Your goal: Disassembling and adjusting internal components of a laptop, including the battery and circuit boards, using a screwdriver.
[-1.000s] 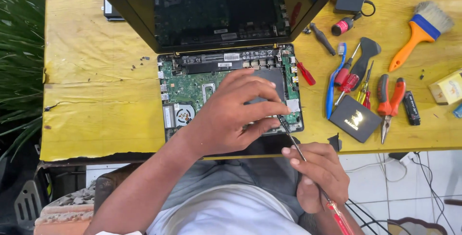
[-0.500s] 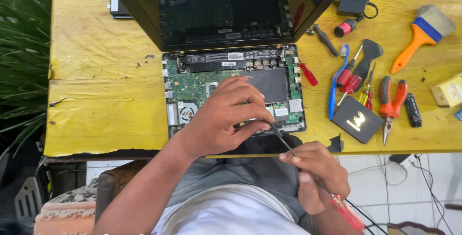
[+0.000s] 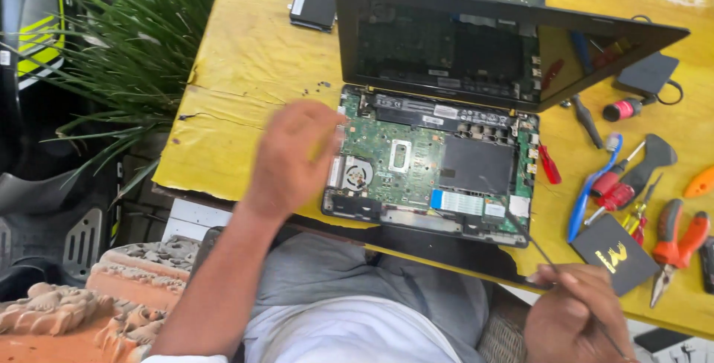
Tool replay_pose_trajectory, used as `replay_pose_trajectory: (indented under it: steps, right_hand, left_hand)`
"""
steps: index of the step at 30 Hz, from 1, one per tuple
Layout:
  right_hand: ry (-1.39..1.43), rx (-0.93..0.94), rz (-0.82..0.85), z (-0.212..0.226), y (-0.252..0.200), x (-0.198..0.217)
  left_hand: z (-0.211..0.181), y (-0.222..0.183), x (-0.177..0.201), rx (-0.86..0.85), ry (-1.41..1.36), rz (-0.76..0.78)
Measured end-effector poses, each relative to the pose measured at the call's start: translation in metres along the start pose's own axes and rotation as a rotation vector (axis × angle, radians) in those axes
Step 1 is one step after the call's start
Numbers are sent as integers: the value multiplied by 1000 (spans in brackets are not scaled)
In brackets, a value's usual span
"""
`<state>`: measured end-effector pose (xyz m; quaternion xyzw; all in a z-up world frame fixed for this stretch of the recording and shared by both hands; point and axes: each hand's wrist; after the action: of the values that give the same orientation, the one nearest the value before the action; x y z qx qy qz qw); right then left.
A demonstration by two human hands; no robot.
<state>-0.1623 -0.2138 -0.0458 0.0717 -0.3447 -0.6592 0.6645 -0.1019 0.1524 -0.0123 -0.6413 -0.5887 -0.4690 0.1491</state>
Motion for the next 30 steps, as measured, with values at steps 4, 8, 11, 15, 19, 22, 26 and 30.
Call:
replay_pose_trajectory:
  steps: [4, 8, 11, 15, 19, 22, 26, 30]
  right_hand:
    - [-12, -91, -78, -8, -2, 2]
    - [28, -187, -62, -6, -3, 0]
    - [-6, -181, -66, -6, -6, 1]
    - [30, -159, -126, -8, -5, -2]
    - [26, -160, -151, 1, 3, -4]
    - [118, -170, -199, -11, -4, 3]
    - [371, -289, -271, -14, -6, 12]
    - [520, -246, -149, -1, 2, 4]
  left_hand:
    - [41, -3, 29, 230, 249, -30]
    - [61, 10, 17, 191, 250, 11]
    - [65, 16, 6, 205, 287, -6]
    - [65, 22, -3, 290, 261, -12]
    - [65, 23, -4, 303, 271, -20]
    - [67, 21, -5, 242, 280, -42]
    - [17, 18, 11, 151, 275, -78]
    - [-56, 9, -5, 145, -372, -28]
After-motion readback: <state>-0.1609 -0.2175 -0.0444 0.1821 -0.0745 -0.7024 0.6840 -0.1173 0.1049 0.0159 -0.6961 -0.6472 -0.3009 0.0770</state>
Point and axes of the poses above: each hand's wrist, its own y-axis towards the middle knuckle, its own x-axis out of the back of the hand, z = x × y, and after that the axes turned 14 degrees about z, right-handed
